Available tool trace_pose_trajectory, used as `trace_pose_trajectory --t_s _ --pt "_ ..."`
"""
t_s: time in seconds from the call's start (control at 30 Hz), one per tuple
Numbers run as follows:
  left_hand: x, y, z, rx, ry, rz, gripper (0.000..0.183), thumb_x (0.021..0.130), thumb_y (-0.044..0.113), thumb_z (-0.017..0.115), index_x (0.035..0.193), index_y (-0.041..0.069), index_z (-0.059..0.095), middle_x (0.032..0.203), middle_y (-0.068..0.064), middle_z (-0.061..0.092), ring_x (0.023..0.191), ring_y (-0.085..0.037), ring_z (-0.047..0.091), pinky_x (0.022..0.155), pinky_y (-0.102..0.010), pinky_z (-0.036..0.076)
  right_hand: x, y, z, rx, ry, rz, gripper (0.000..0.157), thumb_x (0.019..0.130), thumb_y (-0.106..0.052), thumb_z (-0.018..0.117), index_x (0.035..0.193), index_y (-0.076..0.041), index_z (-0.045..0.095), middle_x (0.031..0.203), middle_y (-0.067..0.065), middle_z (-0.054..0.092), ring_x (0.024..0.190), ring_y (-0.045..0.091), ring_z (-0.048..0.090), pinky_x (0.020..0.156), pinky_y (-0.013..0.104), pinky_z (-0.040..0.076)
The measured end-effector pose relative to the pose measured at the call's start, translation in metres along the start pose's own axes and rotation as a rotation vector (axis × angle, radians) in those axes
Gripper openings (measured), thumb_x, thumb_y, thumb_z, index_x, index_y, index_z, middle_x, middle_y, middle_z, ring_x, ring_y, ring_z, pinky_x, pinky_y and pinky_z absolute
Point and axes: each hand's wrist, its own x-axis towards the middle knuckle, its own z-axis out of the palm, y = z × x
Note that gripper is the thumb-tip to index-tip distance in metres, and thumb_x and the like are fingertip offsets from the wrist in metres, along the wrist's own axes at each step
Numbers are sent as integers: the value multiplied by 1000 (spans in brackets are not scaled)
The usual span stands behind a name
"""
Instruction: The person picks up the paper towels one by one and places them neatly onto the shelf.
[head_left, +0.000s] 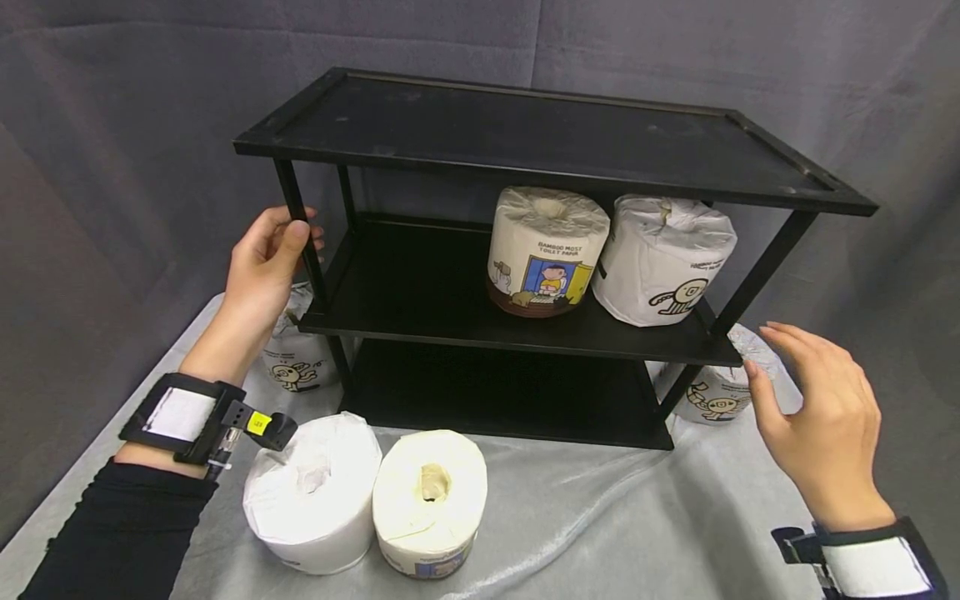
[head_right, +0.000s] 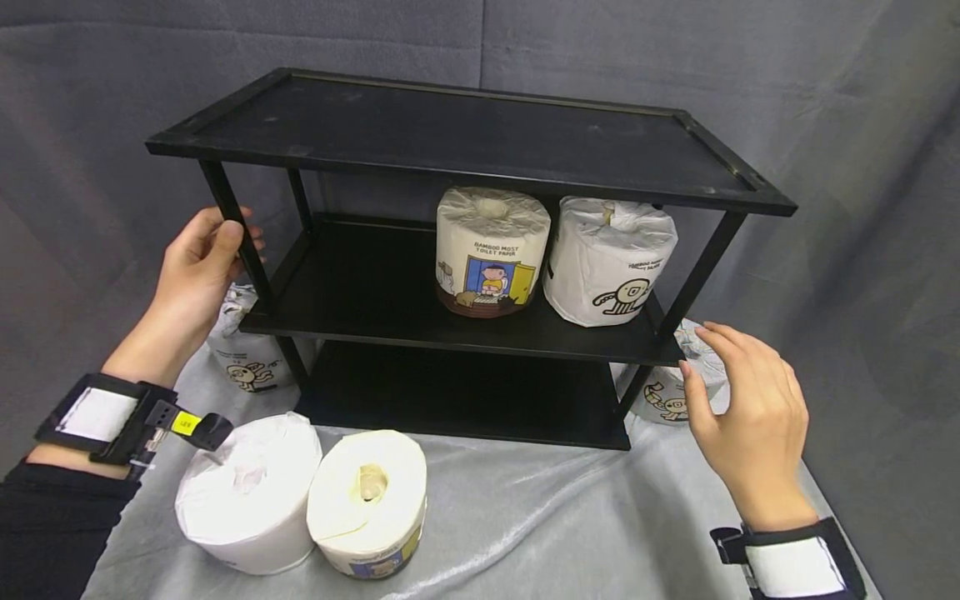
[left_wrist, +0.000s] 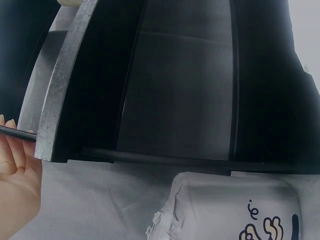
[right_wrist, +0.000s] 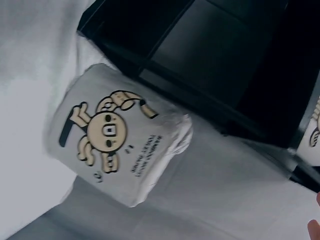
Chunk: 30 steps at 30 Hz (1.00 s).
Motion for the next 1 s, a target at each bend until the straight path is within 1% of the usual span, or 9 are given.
trace_pose_trajectory --t_s 0.07,0.13,0.27,0.37,0.5,0.63,0.83,0.93,1.0 --pt "0 0 0 -5 -1 1 18 100 27 57 116 21 62 104 2 62 103 -14 58 94 -27 42 -2 5 0 -1 3 31 47 97 -39 54 123 -2 67 121 16 67 111 41 58 103 28 38" --pt "0 0 0 -6 -3 1 18 101 27 57 116 21 62 104 2 62 102 -14 58 93 -27 42 -5 11 0 -18 -22 60 46 97 -37 53 126 -2 65 123 17 65 113 42 57 104 30 38" --pt "1 -1 0 -10 -4 -1 17 101 25 56 117 20 62 105 1 62 102 -14 58 93 -26 43 -11 22 2 -33 -44 123 36 94 -19 62 126 -2 64 123 20 64 113 44 56 105 37 39" --pt "1 -1 0 -15 -5 4 17 102 24 55 117 20 62 105 1 61 102 -14 58 93 -25 44 -16 28 4 -27 -50 159 35 90 -9 66 125 -3 65 122 20 64 112 44 56 104 41 40" --pt "0 -2 0 -37 -7 15 16 101 23 56 115 20 63 105 -2 62 101 -15 58 91 -23 44 -21 34 4 -41 -102 193 36 91 -8 66 127 -3 64 124 21 63 114 44 55 102 48 41" --pt "0 -2 0 -45 -10 20 17 100 25 57 115 19 63 105 -2 62 101 -15 58 91 -23 44 -26 39 6 -51 -147 233 37 92 -10 65 128 -4 62 125 22 62 114 44 55 100 54 41" --pt "0 -2 0 -52 -13 27 18 100 26 57 115 19 63 103 0 62 102 -16 57 91 -23 43 -35 50 10 -54 -182 242 37 91 -9 67 127 -3 63 122 23 62 111 45 55 93 58 41" --pt "0 -2 0 -64 -10 33 17 99 26 58 113 19 63 102 0 62 100 -15 58 90 -23 44 -40 57 13 -63 -219 247 38 90 -9 67 127 -2 62 122 24 62 111 45 54 91 60 40" --pt "0 -2 1 -69 -7 36 16 99 25 58 113 19 64 102 1 62 100 -16 58 90 -23 44 -43 61 15 -70 -259 254 39 90 -9 67 128 -2 60 123 25 60 113 46 53 91 61 39"
